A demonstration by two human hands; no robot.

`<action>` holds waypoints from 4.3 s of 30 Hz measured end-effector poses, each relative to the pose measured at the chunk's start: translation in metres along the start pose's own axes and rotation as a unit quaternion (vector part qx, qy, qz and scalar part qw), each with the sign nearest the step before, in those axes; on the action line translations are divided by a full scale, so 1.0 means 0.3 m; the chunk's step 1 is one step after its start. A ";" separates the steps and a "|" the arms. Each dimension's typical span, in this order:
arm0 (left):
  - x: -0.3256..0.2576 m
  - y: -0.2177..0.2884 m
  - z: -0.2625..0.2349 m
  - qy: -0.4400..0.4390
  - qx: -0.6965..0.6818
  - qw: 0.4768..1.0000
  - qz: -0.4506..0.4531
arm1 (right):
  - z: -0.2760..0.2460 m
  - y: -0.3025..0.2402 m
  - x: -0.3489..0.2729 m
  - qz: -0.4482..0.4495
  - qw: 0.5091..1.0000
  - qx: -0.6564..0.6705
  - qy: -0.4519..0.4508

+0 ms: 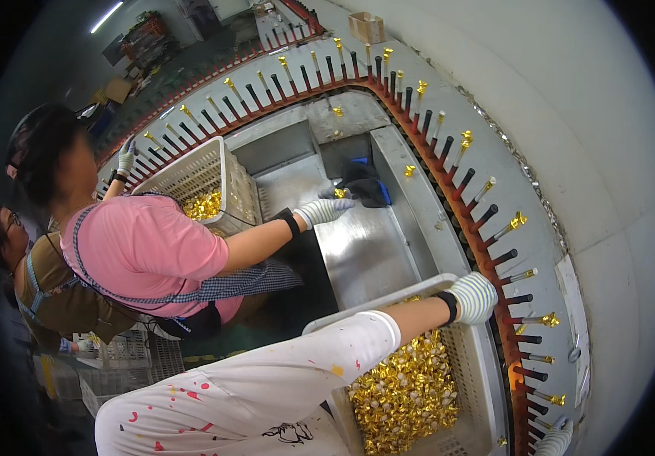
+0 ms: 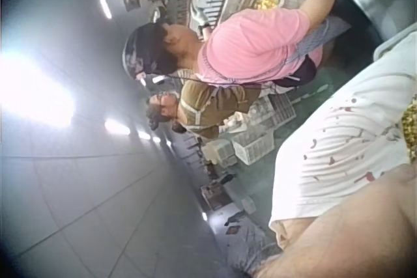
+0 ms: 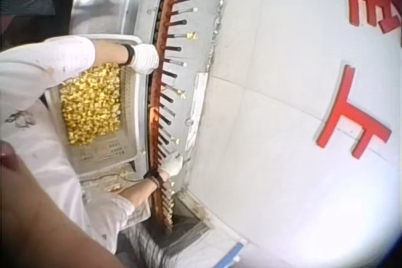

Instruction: Placing small gold-colored parts onto a conveyor belt system in a manufacturing facility.

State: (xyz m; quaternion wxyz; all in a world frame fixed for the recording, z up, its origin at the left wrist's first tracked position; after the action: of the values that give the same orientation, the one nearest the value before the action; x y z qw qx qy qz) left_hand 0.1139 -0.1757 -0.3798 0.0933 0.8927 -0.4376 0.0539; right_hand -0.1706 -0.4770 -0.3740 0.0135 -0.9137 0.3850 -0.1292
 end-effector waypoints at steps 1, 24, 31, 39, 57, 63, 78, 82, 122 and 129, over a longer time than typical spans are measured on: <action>-0.011 0.009 0.006 -0.008 0.005 1.000 0.001 | -0.012 -0.016 -0.020 0.022 0.998 -0.045 0.041; 0.108 0.439 0.263 -0.033 -0.011 0.997 0.074 | 0.100 0.152 -0.677 0.190 0.941 0.279 0.017; 0.088 0.435 0.241 -0.044 -0.033 0.998 0.038 | -0.132 0.228 -0.164 0.159 0.971 0.143 0.107; 0.114 0.474 0.284 -0.033 -0.066 0.997 0.039 | -0.138 0.260 0.126 0.064 0.989 -0.124 0.048; 0.104 0.492 0.293 -0.051 -0.035 0.998 0.027 | 0.037 0.191 -0.557 0.284 0.781 0.555 -0.035; 0.140 0.511 0.335 -0.084 -0.019 0.996 0.028 | -0.071 0.147 -0.403 0.287 0.534 0.789 -0.096; 0.162 0.546 0.368 -0.052 -0.036 0.997 0.036 | -0.077 0.272 0.041 0.111 0.987 0.113 0.025; 0.165 0.584 0.402 -0.045 -0.051 0.997 0.046 | 0.136 0.267 0.186 0.069 0.994 -0.048 -0.073; 0.185 0.677 0.437 -0.065 -0.087 0.992 0.062 | -0.071 0.671 -0.250 0.060 0.986 -0.004 0.154; 0.136 0.695 0.399 -0.065 -0.056 0.995 0.047 | 0.101 0.791 0.047 0.142 0.989 -0.015 -0.032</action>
State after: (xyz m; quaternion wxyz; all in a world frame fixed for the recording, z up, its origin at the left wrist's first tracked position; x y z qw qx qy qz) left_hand -0.0244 -0.3577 -0.4644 0.1117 0.8661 -0.4865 -0.0245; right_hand -0.3198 -0.6561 -0.4295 0.0305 -0.8537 0.5118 -0.0911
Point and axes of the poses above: each hand's wrist, its own x-axis towards the middle knuckle, its own z-axis out of the palm, y = z × x, the point moved 7 cm from there along x, towards the middle knuckle, and after that the axes turned 11 degrees about y, right-handed, at the moved point
